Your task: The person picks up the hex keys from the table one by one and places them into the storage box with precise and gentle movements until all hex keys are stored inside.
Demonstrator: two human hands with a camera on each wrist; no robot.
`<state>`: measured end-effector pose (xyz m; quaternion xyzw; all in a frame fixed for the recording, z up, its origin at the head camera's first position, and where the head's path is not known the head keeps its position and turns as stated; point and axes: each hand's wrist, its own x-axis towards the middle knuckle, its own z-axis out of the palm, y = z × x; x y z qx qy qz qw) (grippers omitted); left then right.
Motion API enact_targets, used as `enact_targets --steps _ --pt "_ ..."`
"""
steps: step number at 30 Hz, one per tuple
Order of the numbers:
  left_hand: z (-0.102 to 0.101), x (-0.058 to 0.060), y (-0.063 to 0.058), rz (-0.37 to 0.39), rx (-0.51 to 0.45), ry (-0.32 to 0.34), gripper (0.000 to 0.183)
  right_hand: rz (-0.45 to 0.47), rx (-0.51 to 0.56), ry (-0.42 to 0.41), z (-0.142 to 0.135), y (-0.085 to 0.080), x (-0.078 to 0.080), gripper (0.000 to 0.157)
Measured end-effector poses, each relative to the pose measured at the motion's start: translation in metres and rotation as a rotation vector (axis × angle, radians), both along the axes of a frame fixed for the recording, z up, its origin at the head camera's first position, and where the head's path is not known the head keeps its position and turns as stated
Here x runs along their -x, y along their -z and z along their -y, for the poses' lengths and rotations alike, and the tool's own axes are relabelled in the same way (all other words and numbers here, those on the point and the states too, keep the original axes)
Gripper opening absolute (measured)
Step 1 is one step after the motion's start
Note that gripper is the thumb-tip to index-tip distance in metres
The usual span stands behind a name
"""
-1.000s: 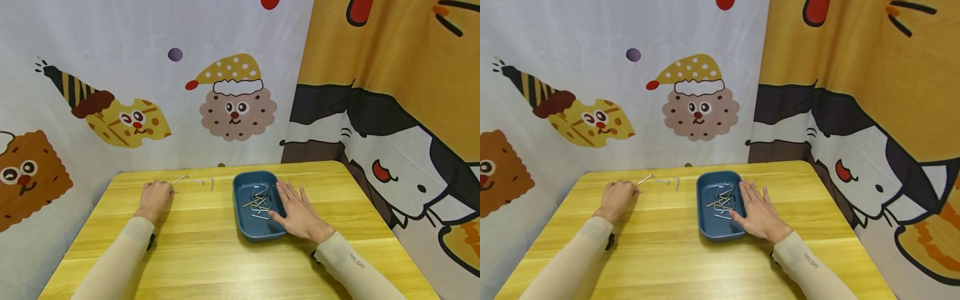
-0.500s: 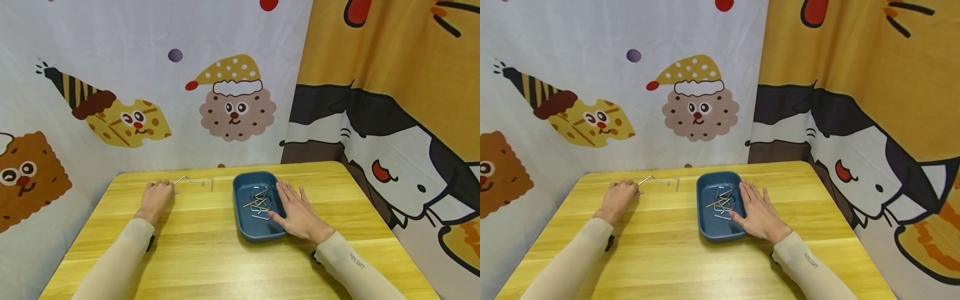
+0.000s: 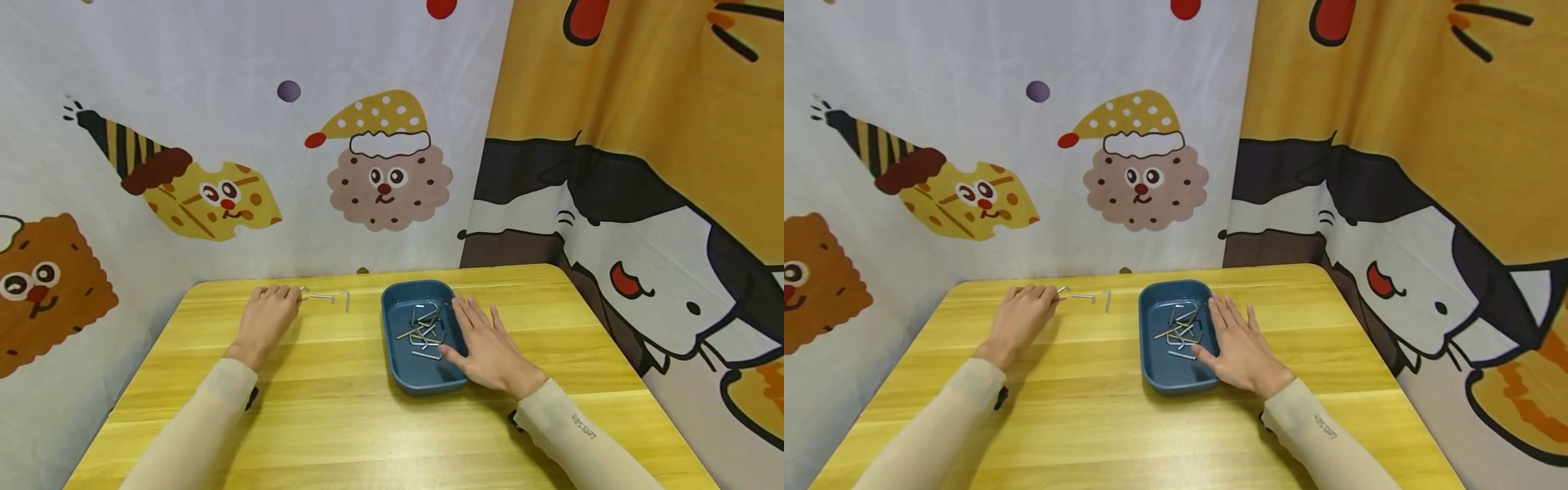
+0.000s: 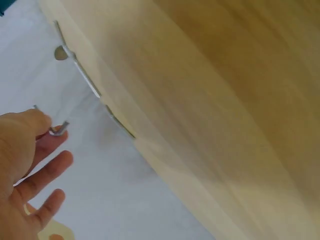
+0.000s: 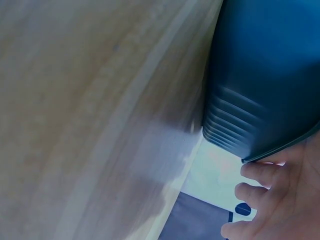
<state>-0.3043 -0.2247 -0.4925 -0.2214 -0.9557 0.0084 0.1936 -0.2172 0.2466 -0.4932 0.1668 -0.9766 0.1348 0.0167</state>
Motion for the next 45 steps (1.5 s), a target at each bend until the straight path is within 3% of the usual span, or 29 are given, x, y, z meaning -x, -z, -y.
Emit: enact_targets --steps 9,23,40,45 --pt "-0.026 -0.002 -0.013 -0.234 -0.12 0.165 0.017 0.004 0.003 0.001 -0.001 0.0 0.0 0.104" --pt "-0.079 -0.01 -0.031 -0.366 -0.151 0.296 0.017 0.008 0.007 -0.002 -0.002 0.0 -0.001 0.104" --pt "-0.148 0.002 -0.054 -0.369 -0.156 0.395 0.011 0.001 -0.008 -0.001 -0.001 -0.002 -0.001 0.104" --pt "-0.162 0.004 -0.058 -0.335 -0.157 0.405 0.009 0.001 -0.001 0.001 -0.001 -0.002 0.0 0.104"
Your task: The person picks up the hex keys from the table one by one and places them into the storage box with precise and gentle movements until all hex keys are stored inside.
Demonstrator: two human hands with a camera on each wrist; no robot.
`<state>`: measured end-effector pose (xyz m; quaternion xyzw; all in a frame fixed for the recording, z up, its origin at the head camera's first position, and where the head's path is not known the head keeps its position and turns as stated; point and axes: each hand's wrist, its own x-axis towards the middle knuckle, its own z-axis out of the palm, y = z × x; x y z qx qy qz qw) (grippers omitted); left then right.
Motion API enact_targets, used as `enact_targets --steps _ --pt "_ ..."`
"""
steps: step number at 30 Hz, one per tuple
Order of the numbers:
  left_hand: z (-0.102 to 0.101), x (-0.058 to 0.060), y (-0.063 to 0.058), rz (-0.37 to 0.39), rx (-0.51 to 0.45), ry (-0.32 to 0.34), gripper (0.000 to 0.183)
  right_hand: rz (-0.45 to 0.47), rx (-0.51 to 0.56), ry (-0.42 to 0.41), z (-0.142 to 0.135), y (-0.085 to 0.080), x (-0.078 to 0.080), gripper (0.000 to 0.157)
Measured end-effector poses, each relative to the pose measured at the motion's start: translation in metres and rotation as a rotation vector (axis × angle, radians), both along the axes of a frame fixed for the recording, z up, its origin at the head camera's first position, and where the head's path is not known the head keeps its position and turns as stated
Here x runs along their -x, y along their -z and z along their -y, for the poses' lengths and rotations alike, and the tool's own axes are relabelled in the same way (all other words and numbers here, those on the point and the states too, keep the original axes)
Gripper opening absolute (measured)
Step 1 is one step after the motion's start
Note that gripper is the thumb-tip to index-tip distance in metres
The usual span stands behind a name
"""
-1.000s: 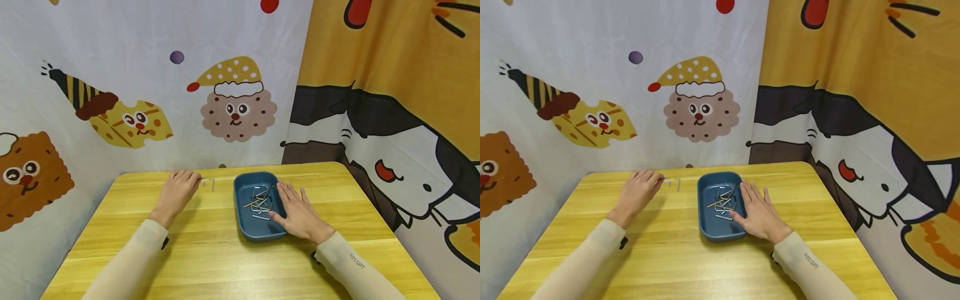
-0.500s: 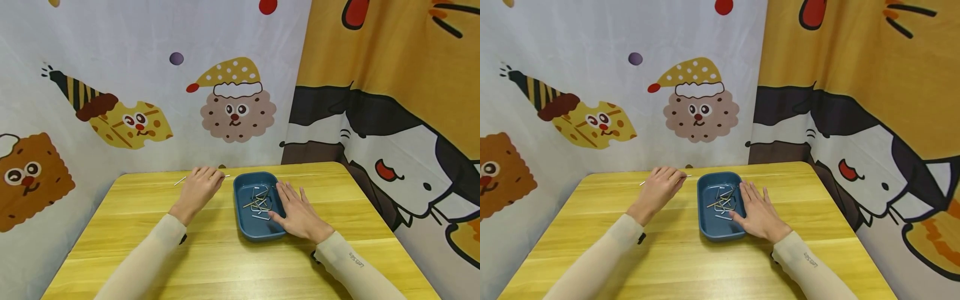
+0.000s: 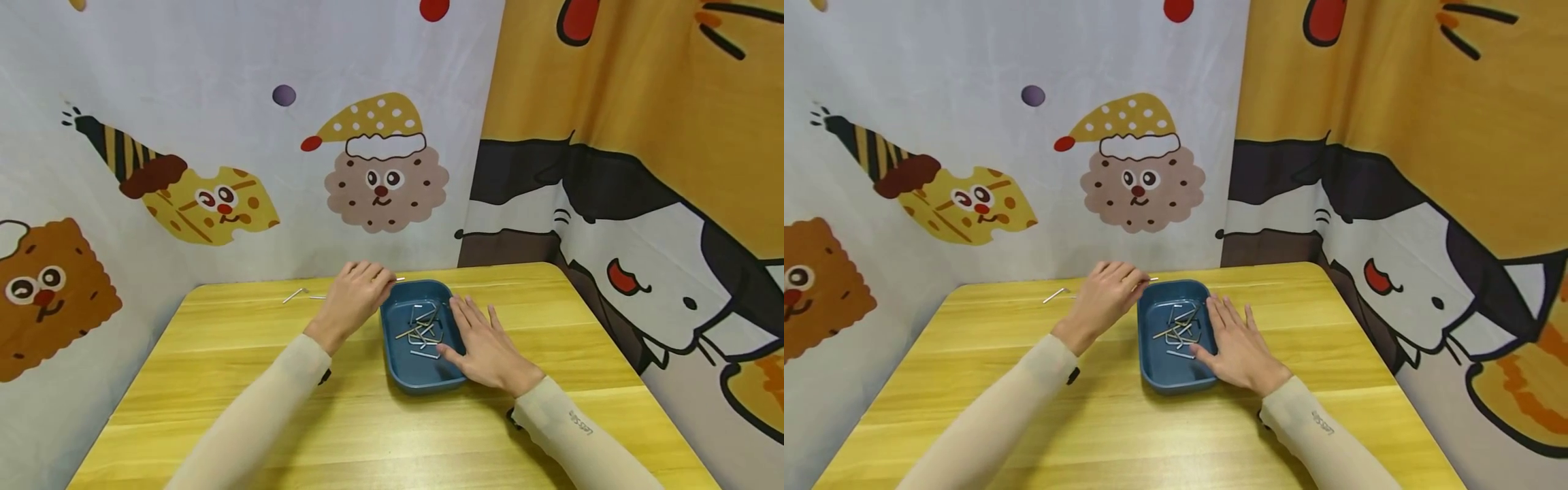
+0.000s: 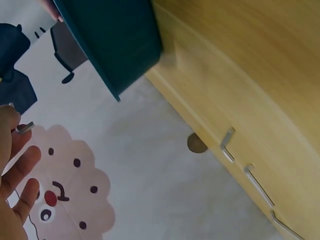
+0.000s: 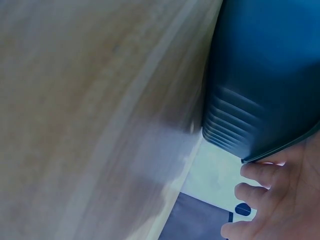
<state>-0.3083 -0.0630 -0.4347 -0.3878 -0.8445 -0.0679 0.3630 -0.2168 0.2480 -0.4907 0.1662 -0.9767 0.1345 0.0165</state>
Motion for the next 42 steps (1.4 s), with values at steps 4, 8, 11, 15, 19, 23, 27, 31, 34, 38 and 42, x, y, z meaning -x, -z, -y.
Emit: enact_targets --steps 4,8,11,15,19,23,27,31,34,38,42 --pt "-0.009 0.001 -0.002 0.025 0.019 -0.002 0.009 0.01 0.003 0.006 0.0 0.0 0.001 0.105" --pt "-0.017 0.001 -0.005 0.038 0.028 -0.001 0.009 0.011 0.003 0.005 -0.001 0.001 0.002 0.105" --pt "-0.023 0.002 -0.006 0.05 0.037 -0.001 0.008 0.008 0.003 0.001 -0.001 0.001 0.003 0.104" --pt "-0.032 0.004 -0.008 0.07 0.035 0.002 0.008 0.007 0.003 -0.002 -0.001 0.0 0.002 0.104" --pt "-0.04 0.007 -0.013 0.114 0.036 0.0 0.007 0.005 0.01 -0.005 0.0 -0.001 0.002 0.104" --pt "-0.047 0.01 -0.017 0.191 0.084 -0.03 0.01 0.001 0.008 -0.004 0.0 0.0 0.003 0.104" --pt "-0.054 0.014 -0.021 0.28 0.136 -0.044 0.012 0.003 0.008 -0.005 -0.001 0.001 0.003 0.104" --pt "-0.063 0.017 -0.025 0.348 0.194 -0.048 0.012 0.0 0.012 -0.008 -0.002 0.003 0.003 0.103" --pt "-0.068 0.019 -0.026 0.39 0.251 -0.06 0.012 -0.001 0.013 -0.01 -0.003 0.004 0.003 0.102" --pt "-0.076 0.021 -0.025 0.424 0.332 -0.081 0.013 0.006 0.018 -0.013 -0.004 0.004 0.002 0.104" --pt "-0.084 0.023 -0.021 0.453 0.422 -0.095 0.014 0.006 0.021 -0.016 -0.005 0.005 0.002 0.104"
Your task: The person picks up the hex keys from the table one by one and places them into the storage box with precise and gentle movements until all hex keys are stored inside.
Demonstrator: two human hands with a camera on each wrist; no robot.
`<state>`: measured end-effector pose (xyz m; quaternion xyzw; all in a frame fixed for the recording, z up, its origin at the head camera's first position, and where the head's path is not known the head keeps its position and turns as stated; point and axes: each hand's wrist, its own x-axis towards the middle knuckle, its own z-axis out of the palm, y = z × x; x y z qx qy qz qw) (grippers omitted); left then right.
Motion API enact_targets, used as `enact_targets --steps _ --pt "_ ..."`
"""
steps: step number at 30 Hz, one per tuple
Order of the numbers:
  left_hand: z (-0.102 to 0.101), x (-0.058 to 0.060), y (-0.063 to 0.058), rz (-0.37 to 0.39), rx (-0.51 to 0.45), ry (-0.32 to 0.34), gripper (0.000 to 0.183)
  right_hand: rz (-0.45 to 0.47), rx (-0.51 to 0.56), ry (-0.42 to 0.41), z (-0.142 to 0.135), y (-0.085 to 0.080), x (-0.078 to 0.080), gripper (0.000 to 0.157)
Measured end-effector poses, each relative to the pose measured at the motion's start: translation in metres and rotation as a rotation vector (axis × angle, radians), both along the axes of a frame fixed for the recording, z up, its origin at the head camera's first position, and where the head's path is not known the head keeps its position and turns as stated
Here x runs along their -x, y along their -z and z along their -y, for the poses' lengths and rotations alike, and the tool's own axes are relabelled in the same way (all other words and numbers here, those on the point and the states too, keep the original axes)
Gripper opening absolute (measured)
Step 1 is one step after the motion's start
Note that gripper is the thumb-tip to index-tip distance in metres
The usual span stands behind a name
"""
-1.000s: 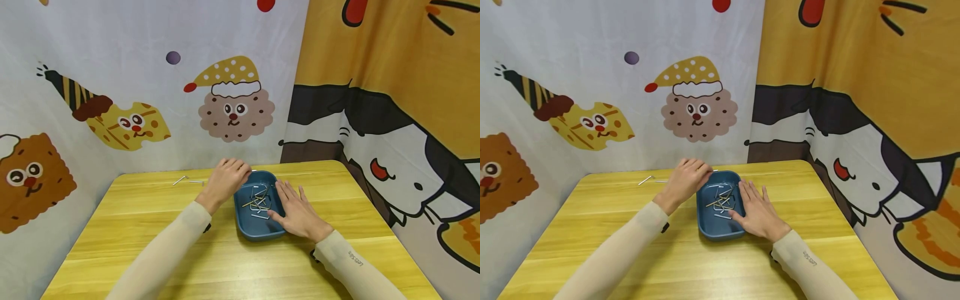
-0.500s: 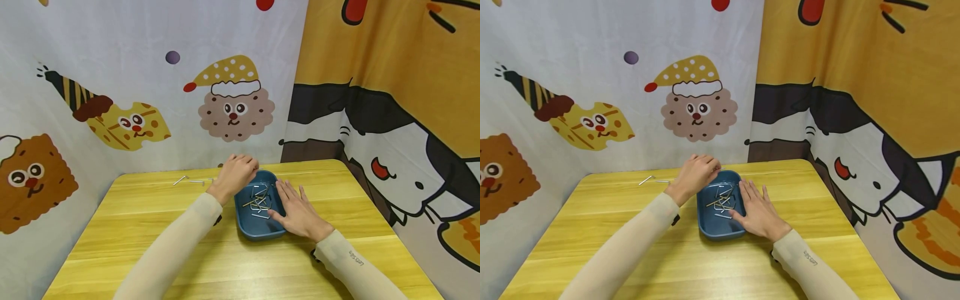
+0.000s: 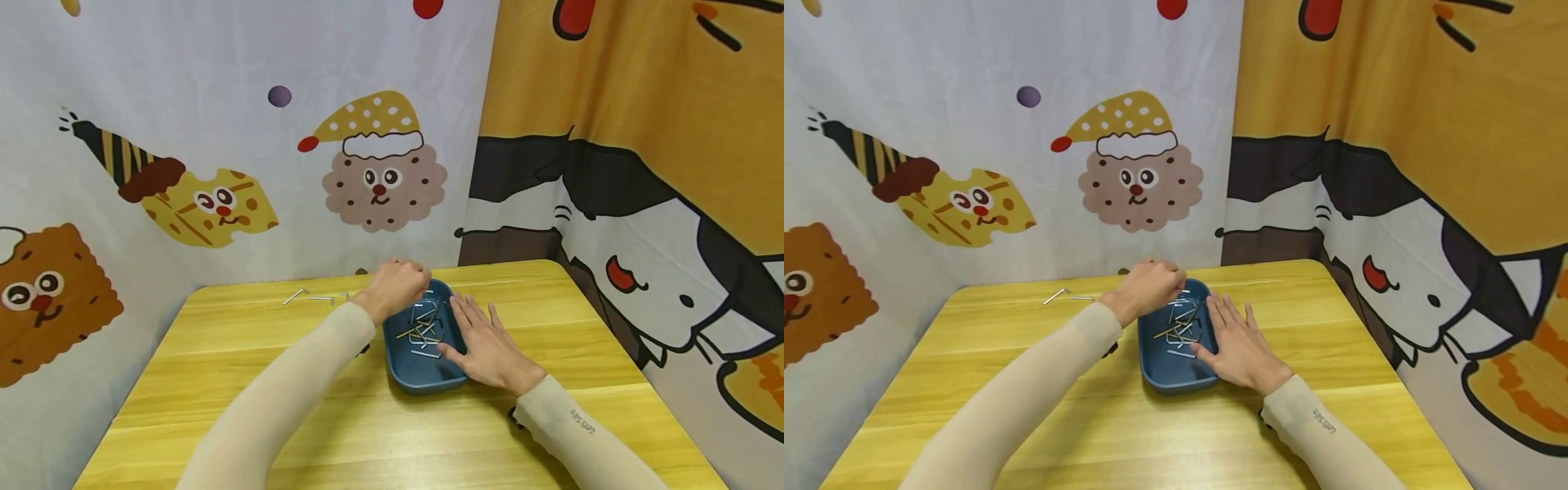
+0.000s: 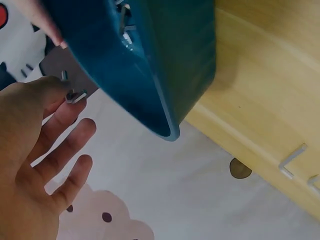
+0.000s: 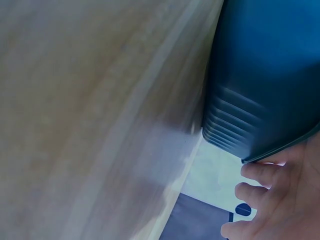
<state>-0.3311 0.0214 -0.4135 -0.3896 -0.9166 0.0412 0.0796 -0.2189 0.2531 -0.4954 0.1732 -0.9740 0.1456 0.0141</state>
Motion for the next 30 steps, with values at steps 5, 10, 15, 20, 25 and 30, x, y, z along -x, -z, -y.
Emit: enact_targets --steps 5,10,15,20,25,30 --pt "-0.011 -0.001 0.008 0.026 0.122 0.024 0.02 -0.002 0.001 -0.004 0.0 -0.001 0.0 0.103" --pt "-0.021 -0.004 0.015 0.033 0.225 0.056 0.02 -0.002 -0.003 -0.012 0.0 0.0 -0.001 0.102" --pt "-0.028 -0.004 0.017 0.071 0.25 0.092 0.019 -0.005 -0.002 -0.016 -0.001 0.0 0.0 0.102" --pt "-0.031 -0.003 0.019 0.091 0.246 0.102 0.022 -0.007 -0.005 -0.019 0.0 0.001 0.002 0.101" --pt "-0.03 -0.005 0.018 0.109 0.235 0.096 0.017 -0.002 -0.003 -0.022 0.0 0.0 0.001 0.102" --pt "-0.026 -0.008 0.018 0.122 0.225 0.088 0.014 -0.006 0.001 -0.013 0.0 0.0 0.001 0.102"
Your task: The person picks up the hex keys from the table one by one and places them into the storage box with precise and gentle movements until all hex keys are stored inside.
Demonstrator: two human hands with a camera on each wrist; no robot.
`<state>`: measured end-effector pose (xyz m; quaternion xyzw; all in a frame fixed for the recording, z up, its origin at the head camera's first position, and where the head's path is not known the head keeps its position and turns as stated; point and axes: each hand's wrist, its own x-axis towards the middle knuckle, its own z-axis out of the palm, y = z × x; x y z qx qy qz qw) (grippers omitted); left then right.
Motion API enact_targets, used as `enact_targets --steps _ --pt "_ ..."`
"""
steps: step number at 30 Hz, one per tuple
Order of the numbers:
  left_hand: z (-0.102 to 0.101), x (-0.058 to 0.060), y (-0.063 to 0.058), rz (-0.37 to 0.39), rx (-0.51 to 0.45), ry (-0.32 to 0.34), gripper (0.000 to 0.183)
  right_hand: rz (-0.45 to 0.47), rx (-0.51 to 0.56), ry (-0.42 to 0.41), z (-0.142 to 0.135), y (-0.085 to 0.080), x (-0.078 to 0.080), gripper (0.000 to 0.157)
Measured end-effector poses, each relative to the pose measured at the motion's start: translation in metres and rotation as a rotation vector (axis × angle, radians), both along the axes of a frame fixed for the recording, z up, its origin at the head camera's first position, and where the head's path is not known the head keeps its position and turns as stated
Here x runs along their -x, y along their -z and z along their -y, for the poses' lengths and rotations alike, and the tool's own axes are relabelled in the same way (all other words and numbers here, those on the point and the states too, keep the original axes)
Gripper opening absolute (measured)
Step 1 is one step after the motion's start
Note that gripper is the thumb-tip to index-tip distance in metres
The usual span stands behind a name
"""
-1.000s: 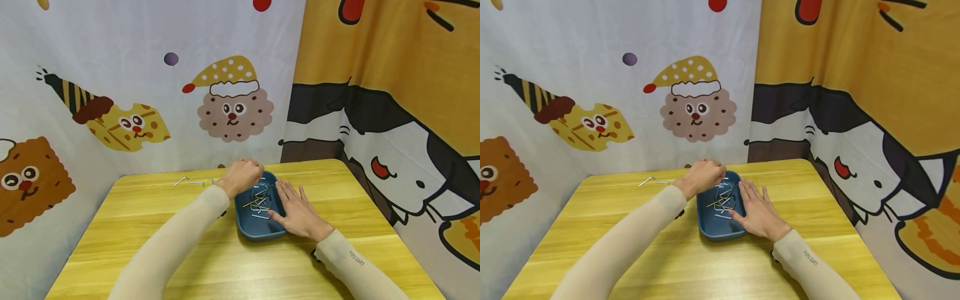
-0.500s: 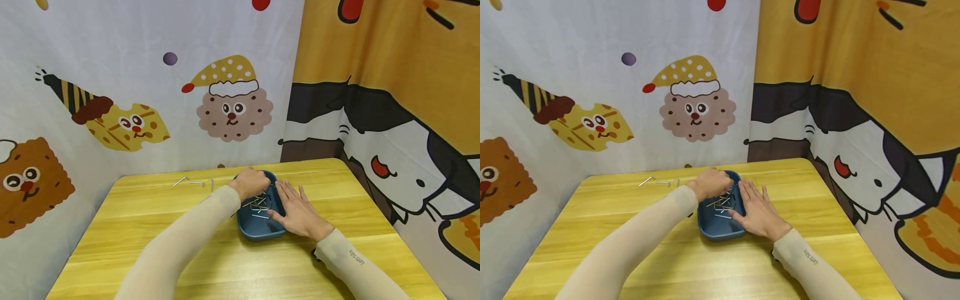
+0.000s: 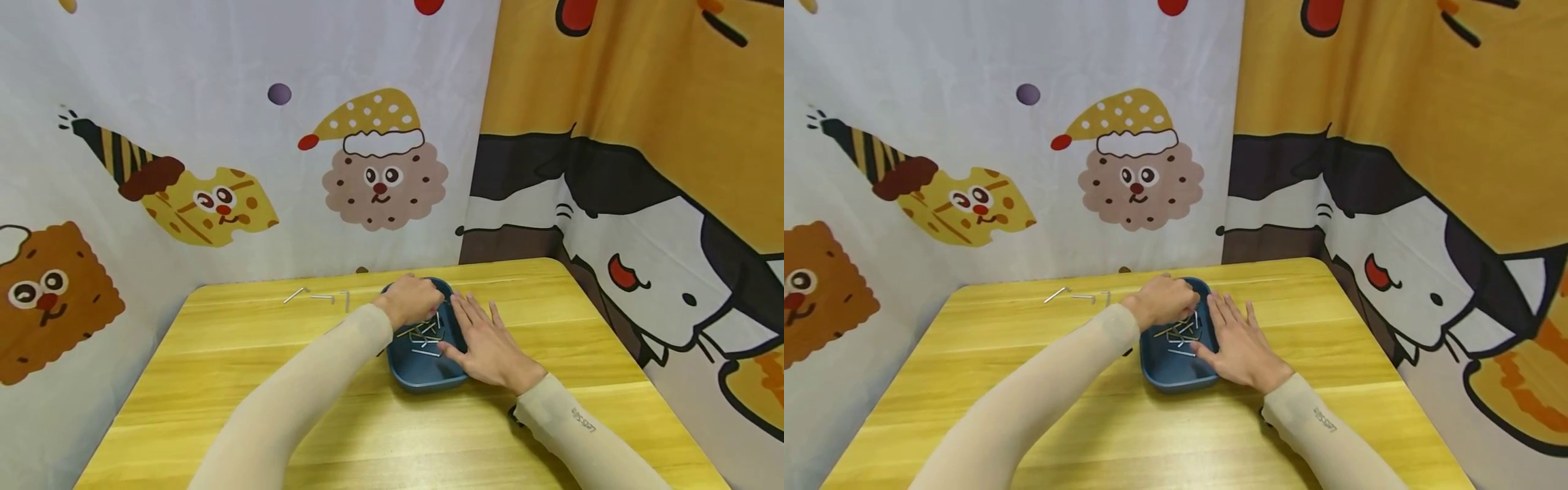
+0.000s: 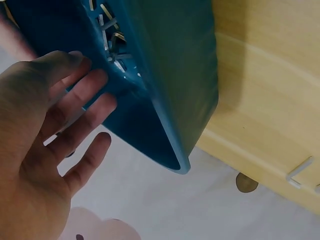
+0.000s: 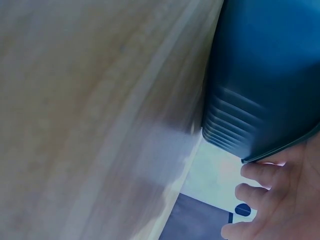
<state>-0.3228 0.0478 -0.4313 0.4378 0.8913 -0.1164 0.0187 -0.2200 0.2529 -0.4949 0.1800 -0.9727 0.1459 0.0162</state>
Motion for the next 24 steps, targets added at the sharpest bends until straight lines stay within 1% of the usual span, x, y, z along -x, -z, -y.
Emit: enact_targets --steps 3,8,13,18,24 --pt "0.004 -0.002 0.0 -0.004 -0.031 -0.006 0.015 -0.009 -0.008 0.007 0.0 0.0 0.0 0.102" --pt "0.017 -0.008 0.0 -0.004 -0.121 -0.04 0.019 -0.025 -0.026 0.012 0.0 0.001 0.0 0.101" --pt "0.034 -0.012 0.0 -0.035 -0.197 -0.061 0.02 -0.032 -0.029 0.022 0.001 0.0 -0.001 0.103" --pt "0.053 -0.016 0.0 -0.075 -0.273 -0.1 0.018 -0.039 -0.031 0.034 0.002 -0.001 -0.002 0.103" --pt "0.077 -0.025 0.001 -0.058 -0.36 -0.149 0.015 -0.047 -0.044 0.048 0.002 -0.001 -0.002 0.103"
